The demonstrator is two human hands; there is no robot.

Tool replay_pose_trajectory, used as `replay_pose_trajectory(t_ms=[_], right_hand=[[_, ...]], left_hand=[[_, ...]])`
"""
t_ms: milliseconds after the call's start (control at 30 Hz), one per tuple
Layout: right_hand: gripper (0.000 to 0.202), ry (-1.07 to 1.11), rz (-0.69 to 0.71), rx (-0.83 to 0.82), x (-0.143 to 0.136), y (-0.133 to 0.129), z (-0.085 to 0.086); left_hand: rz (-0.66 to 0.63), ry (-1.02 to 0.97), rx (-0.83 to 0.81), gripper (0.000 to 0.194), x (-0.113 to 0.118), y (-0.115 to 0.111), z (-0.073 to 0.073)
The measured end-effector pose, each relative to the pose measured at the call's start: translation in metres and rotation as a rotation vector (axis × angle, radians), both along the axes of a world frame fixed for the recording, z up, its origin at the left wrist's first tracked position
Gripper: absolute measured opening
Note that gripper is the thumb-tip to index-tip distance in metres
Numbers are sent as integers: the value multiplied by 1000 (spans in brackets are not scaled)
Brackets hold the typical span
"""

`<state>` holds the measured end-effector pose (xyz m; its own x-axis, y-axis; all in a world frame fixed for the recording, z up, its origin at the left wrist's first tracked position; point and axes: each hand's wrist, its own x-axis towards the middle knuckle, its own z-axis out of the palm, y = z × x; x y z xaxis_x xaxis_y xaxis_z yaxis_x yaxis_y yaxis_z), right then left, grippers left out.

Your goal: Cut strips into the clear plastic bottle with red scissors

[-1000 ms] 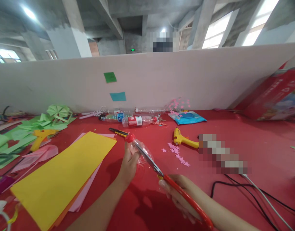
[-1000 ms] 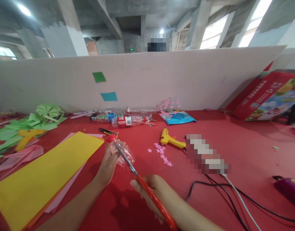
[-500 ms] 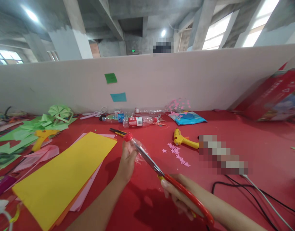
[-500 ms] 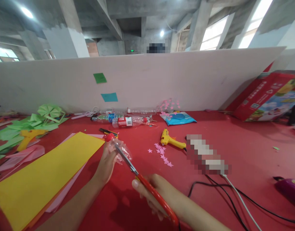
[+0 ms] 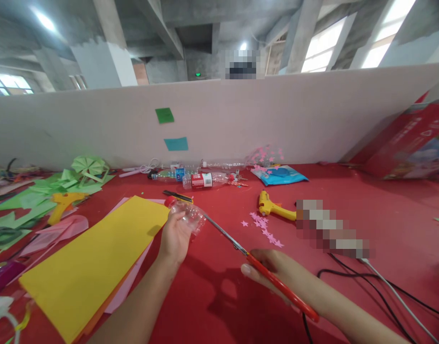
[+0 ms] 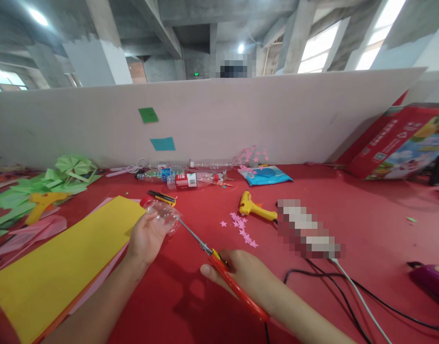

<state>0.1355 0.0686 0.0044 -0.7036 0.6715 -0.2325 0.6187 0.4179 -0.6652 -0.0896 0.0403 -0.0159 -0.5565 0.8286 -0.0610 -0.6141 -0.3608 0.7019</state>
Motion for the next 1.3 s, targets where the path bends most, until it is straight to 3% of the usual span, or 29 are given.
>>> replay_pose_trajectory(t_ms=[233,467,667,1300], right_hand=[[54,-58,22,21,2,1,-3],[48,18,54,-199,0,-6,8],[47,70,17,-356,-1,-8,6],[42,43,-103,-414,-4,-12,0]], left_hand=[[27,1,-32,25,-3,3,-2],[-4,-17,-37,26,5,1,0],[-33,-50,-40,25,10,1,-2],[-31,-31,-43,24,10,3,-6]])
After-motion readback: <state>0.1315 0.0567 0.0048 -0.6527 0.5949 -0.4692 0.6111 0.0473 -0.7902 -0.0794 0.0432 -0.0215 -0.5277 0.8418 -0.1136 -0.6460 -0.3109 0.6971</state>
